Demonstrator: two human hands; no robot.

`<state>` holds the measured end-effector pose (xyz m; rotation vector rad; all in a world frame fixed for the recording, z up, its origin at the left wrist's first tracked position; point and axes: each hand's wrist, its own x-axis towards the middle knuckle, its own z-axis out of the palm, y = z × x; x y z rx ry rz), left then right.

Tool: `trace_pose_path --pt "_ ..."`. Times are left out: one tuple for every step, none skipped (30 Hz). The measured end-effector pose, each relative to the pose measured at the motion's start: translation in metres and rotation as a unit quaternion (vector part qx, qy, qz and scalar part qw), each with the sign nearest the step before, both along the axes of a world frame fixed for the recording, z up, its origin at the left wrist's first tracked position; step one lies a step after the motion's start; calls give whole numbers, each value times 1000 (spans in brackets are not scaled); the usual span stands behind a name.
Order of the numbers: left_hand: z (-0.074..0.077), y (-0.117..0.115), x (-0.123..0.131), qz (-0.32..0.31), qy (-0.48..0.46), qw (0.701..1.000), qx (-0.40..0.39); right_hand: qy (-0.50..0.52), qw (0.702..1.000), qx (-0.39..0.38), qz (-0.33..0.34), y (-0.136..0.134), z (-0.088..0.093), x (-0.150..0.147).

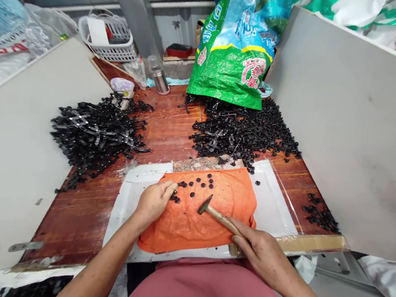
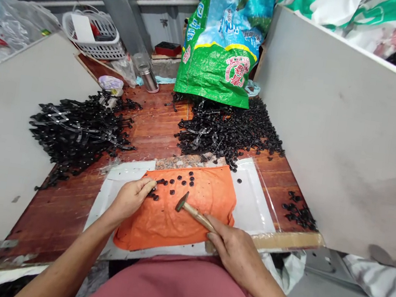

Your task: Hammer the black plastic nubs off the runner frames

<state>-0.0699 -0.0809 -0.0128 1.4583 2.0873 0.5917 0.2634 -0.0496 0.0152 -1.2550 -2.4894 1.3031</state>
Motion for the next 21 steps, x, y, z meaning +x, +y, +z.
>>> trace_pose_path --pt "-1 0 0 0 -9 1000 3 1 1000 5 -1 0 1 -1" --pt "-2 0 -1 1 -13 1000 4 1 1000 10 -2 0 1 -1" --pt "-3 -1 -1 2 -14 1000 5 0 1000 17 -4 -1 1 -1" --pt "-4 -1 -1 2 -11 1000 3 -1 1000 24 -4 -1 1 -1" --pt "-4 -1 -1 1 -6 1000 0 -2 1000 31 -2 -1 1 -1" --pt "-4 -1 0 0 2 1000 -3 -3 999 35 2 -1 0 0" --pt "-4 -1 1 0 12 1000 -8 -5 999 36 8 -1 0 1" --pt "-3 -1 2 1 21 1000 -12 -7 999 36 13 0 0 3" --pt "-2 -1 3 2 31 999 -15 -9 999 35 18 0 0 4" --pt "-1 -1 5 3 39 999 -18 -10 999 33 23 1 1 5" --pt "1 0 6 3 46 999 -20 -11 999 32 24 3 3 6" --pt "3 0 7 3 52 998 -22 -9 999 34 25 5 6 6" --pt "5 0 8 3 59 998 -26 -5 999 41 24 7 9 4" --pt "8 1 9 3 67 997 -29 -2 998 52 22 10 13 2" --pt "10 1 9 5 76 997 -34 -2 997 70 19 14 16 -2" --pt "11 1 10 6 84 996 -39 -7 995 95 17 18 20 -8" --pt "13 2 10 6 91 995 -43 -17 992 121 19 21 22 -14" --pt "13 2 10 4 95 994 -46 -31 989 145 26 25 24 -20" --pt "14 2 10 2 95 994 -48 -44 984 167 35 28 25 -26" --pt "14 3 10 -1 93 994 -49 -52 980 185 44 31 25 -33" --pt "14 3 10 -2 89 995 -50 -50 977 202 52 33 24 -38"
